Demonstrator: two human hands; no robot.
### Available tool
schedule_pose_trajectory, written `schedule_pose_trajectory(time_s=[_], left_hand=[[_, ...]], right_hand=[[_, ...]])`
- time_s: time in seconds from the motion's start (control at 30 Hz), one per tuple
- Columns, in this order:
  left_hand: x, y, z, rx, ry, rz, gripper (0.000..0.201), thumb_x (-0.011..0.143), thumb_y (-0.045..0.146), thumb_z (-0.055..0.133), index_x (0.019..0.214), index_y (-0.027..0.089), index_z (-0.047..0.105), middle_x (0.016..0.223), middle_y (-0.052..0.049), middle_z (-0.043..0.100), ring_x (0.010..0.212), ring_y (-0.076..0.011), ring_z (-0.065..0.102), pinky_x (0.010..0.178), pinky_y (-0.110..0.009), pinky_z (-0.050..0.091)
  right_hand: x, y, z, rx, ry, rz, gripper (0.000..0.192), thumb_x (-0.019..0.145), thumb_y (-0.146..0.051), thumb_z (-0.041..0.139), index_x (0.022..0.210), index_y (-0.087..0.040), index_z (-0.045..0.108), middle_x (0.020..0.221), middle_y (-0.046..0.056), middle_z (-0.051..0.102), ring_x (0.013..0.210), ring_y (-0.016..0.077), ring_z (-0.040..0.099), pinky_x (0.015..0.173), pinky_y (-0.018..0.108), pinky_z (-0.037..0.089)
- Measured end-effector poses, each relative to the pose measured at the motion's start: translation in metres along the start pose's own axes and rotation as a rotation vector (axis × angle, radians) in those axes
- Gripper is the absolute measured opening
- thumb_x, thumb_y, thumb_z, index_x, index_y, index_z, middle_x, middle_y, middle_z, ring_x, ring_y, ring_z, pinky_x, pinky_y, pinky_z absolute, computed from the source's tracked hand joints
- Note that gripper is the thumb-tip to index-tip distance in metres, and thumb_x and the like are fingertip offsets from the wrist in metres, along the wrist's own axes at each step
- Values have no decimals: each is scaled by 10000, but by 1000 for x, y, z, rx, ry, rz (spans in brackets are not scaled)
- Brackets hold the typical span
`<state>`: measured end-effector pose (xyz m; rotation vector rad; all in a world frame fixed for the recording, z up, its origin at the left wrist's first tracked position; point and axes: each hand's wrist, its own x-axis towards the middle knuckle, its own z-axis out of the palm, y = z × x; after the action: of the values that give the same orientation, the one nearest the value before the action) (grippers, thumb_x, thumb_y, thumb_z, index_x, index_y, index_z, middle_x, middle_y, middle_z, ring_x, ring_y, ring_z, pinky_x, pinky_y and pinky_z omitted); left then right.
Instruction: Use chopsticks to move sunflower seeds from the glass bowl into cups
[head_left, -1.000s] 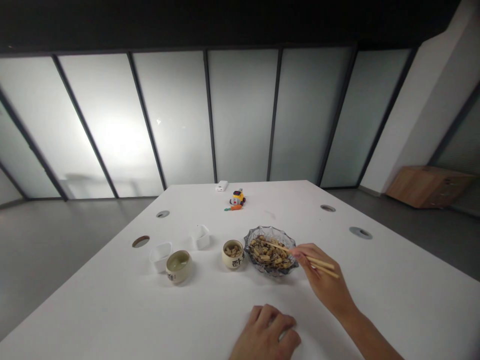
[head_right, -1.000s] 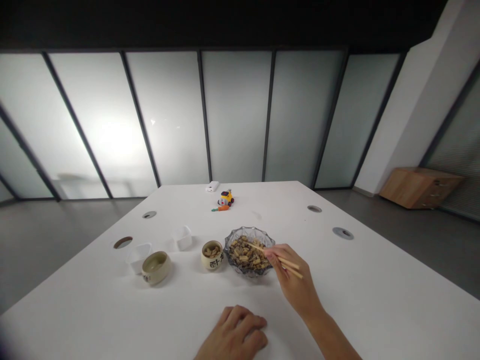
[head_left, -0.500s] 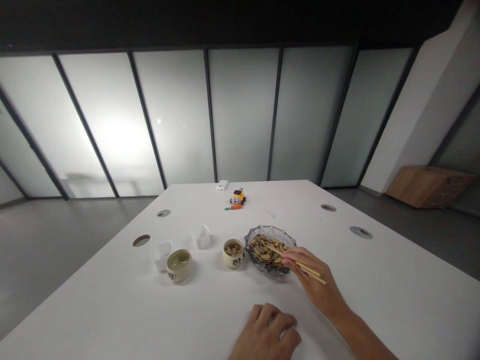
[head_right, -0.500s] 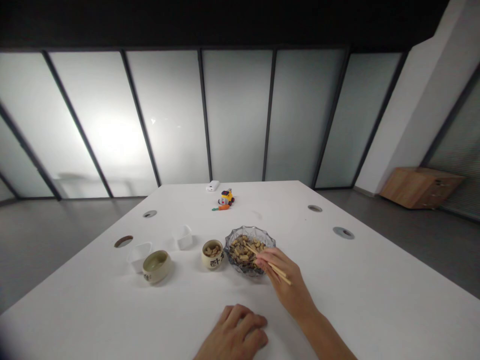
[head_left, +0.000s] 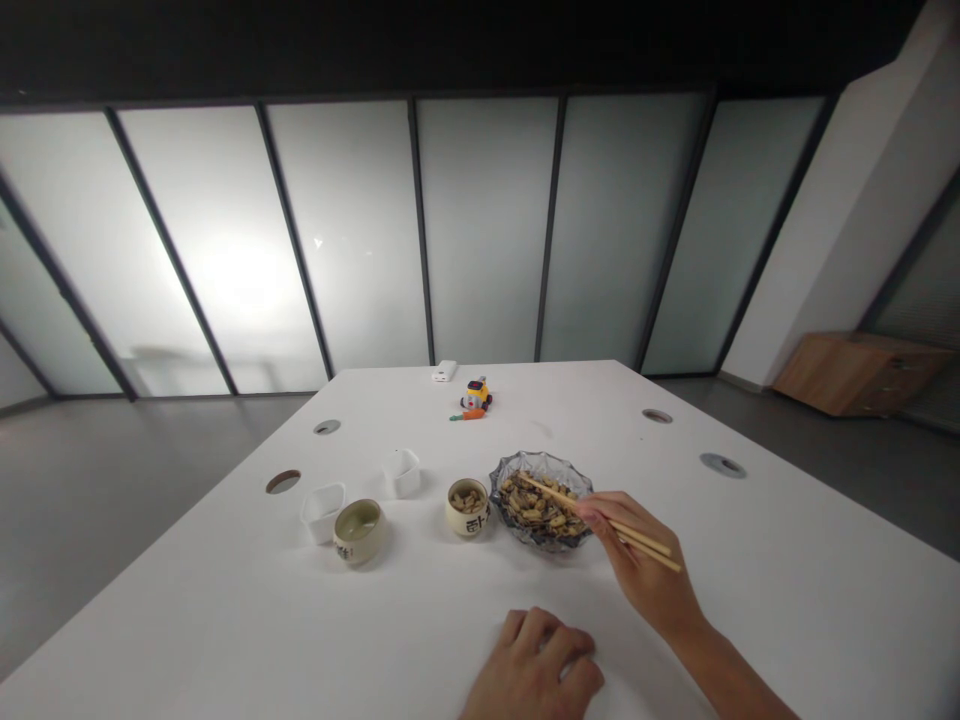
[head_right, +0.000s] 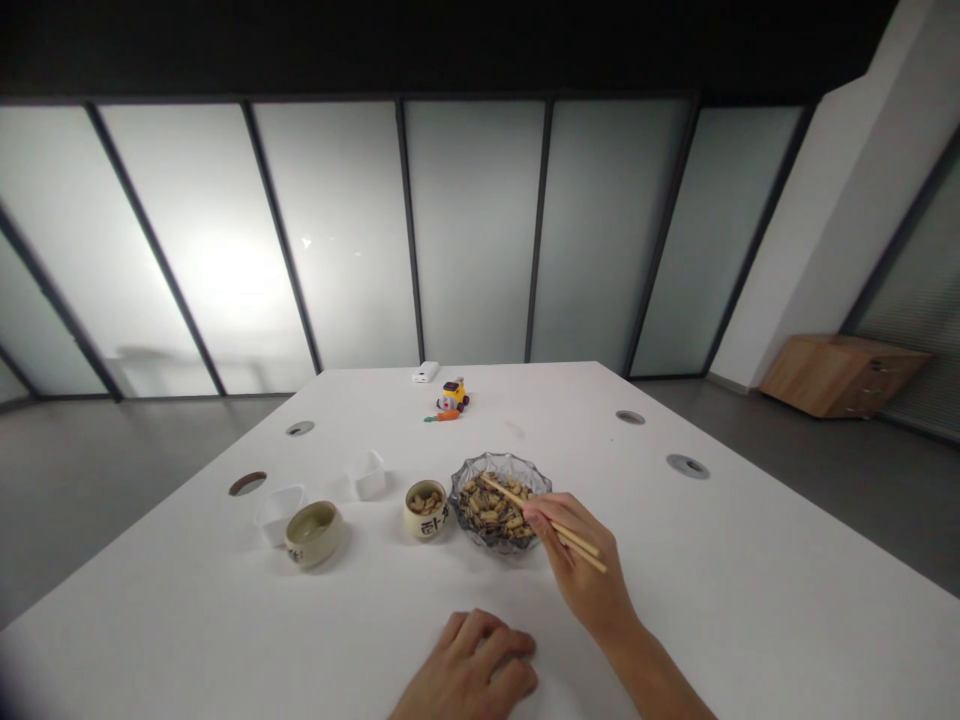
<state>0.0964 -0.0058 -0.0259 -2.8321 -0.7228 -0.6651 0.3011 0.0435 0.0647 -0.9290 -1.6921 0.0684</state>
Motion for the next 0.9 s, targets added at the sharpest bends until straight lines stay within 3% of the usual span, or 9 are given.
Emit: schedule_pose_trajectory(time_s=[0.23,0.53,0.77,0.9], left_hand=[[1,0,-3,0,-52,-3,232,1064,439,691,1167,236,647,1249,-10,698,1039,-222,588,857,-330,476],[2,3,15,81,45,-12,305,1045,496,695,1021,202,620,1079,-12,700,927,-224,572,791,-336,469],[2,5,14,68,48,-32,424,1028,534,697,1264,196,595,1140,-28,713,953,-249,592,801,-359,497],[2,4,13,69,66,-35,394,1019,517,722,1216,194,610,1104,-20,720,950,-249,601,800,-361,500]], right_hand=[[2,-11,0,-12,41,10,199,1054,-305,603,989,-246,782,946,60,789,858,206,772,786,305,659],[-9,-43,17,92,-19,-195,188,1015,-155,640,1107,-248,774,1029,67,791,937,185,795,854,261,669],[-14,-51,27,140,-84,-178,189,1030,-178,636,1126,-246,783,1059,76,789,961,187,796,875,258,667],[-12,-50,27,187,-127,-140,179,1034,-220,649,1139,-252,790,1061,75,788,945,185,791,828,252,670]])
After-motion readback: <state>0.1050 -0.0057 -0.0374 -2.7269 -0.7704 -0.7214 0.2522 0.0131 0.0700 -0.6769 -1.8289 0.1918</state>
